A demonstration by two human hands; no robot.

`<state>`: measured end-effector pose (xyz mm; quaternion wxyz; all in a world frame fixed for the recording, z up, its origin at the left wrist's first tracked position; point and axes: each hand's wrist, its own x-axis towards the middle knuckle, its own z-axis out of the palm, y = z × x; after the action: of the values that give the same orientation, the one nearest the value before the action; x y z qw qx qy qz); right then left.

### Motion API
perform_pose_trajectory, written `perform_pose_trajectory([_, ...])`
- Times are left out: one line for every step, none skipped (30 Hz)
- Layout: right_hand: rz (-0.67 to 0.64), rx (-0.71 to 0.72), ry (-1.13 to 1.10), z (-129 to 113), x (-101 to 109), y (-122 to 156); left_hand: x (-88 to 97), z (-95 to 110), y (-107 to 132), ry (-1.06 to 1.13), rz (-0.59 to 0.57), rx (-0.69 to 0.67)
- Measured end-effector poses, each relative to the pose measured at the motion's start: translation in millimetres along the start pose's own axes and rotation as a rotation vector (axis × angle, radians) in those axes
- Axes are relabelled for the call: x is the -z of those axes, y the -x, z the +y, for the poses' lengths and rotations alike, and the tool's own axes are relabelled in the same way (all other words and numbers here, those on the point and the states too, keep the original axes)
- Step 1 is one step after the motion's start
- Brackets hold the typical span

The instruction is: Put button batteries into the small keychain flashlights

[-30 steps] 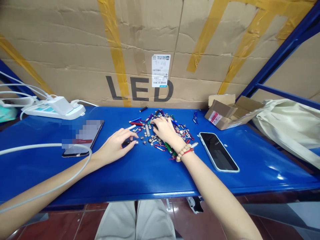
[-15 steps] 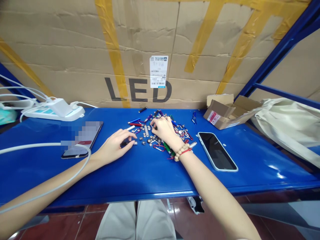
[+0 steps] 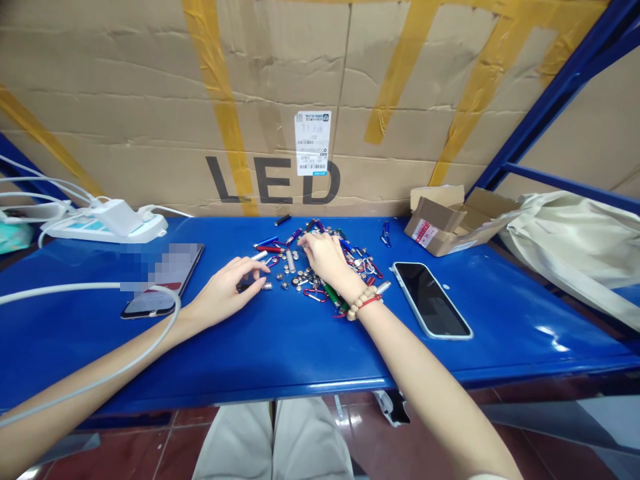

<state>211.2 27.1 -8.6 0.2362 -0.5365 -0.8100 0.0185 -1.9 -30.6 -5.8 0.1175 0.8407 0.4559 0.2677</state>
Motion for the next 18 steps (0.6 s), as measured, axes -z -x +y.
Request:
perform_pose_trajectory([0.047, 0.002, -0.072, -0.7, 1.4, -0.9, 0.2, 0.4, -0.2, 0.023, 0.015, 0.022])
perform_pose_trajectory([0.093, 0.003, -0.183, -2.3, 3.3, -1.8, 0.6, 1.1, -0.4, 0.055, 0.033, 0.054])
perform_pose_trajectory([0.121, 0.004, -0.325, -5.0, 5.4, -2.5, 1.3, 1.9, -0.7, 0.096, 0.052, 0.092])
perform_pose_trajectory([0.125, 0.005, -0.481, -8.7, 7.8, -2.6, 2.2, 2.8, -0.9, 0.146, 0.073, 0.13])
perform_pose_trajectory([0.099, 0.004, -0.629, -13.4, 10.1, -2.2, 3.2, 3.7, -1.2, 0.203, 0.096, 0.163])
perform_pose_trajectory([0.048, 0.004, -0.754, -18.8, 12.3, -1.2, 4.2, 4.4, -1.4, 0.258, 0.12, 0.188])
perform_pose_trajectory([-0.006, 0.009, -0.849, -24.6, 14.3, 0.4, 5.3, 4.9, -1.5, 0.307, 0.144, 0.204])
perform_pose_trajectory([-0.063, 0.021, -0.918, -30.4, 16.0, 2.4, 6.1, 5.1, -1.7, 0.341, 0.163, 0.214])
perform_pose_trajectory([-0.108, 0.036, -0.97, -35.6, 17.4, 4.6, 6.9, 5.0, -1.8, 0.359, 0.176, 0.216])
perform_pose_trajectory([-0.142, 0.048, -1.005, -40.2, 18.7, 6.8, 7.5, 4.7, -1.8, 0.356, 0.186, 0.207])
perform_pose_trajectory([-0.163, 0.056, -1.026, -43.7, 19.8, 8.9, 8.1, 4.3, -1.8, 0.336, 0.193, 0.189])
perform_pose_trajectory([-0.175, 0.059, -1.04, -46.2, 20.7, 10.6, 8.6, 3.9, -1.7, 0.307, 0.199, 0.163])
perform_pose_trajectory([-0.18, 0.056, -1.049, -47.6, 21.5, 11.8, 9.1, 3.6, -1.5, 0.276, 0.205, 0.133])
perform_pose_trajectory([-0.186, 0.051, -1.057, -48.2, 22.0, 12.7, 9.6, 3.6, -1.2, 0.248, 0.213, 0.105])
perform_pose_trajectory([-0.197, 0.043, -1.067, -48.1, 22.3, 13.2, 10.2, 3.9, -0.9, 0.229, 0.221, 0.085])
perform_pose_trajectory([-0.218, 0.036, -1.079, -47.7, 22.3, 13.6, 10.9, 4.4, -0.5, 0.223, 0.223, 0.075])
perform_pose_trajectory([-0.25, 0.029, -1.095, -47.2, 22.0, 13.8, 11.6, 5.1, -0.1, 0.229, 0.219, 0.073])
perform_pose_trajectory([-0.287, 0.023, -1.116, -46.9, 21.5, 13.9, 12.4, 5.9, 0.2, 0.242, 0.212, 0.073])
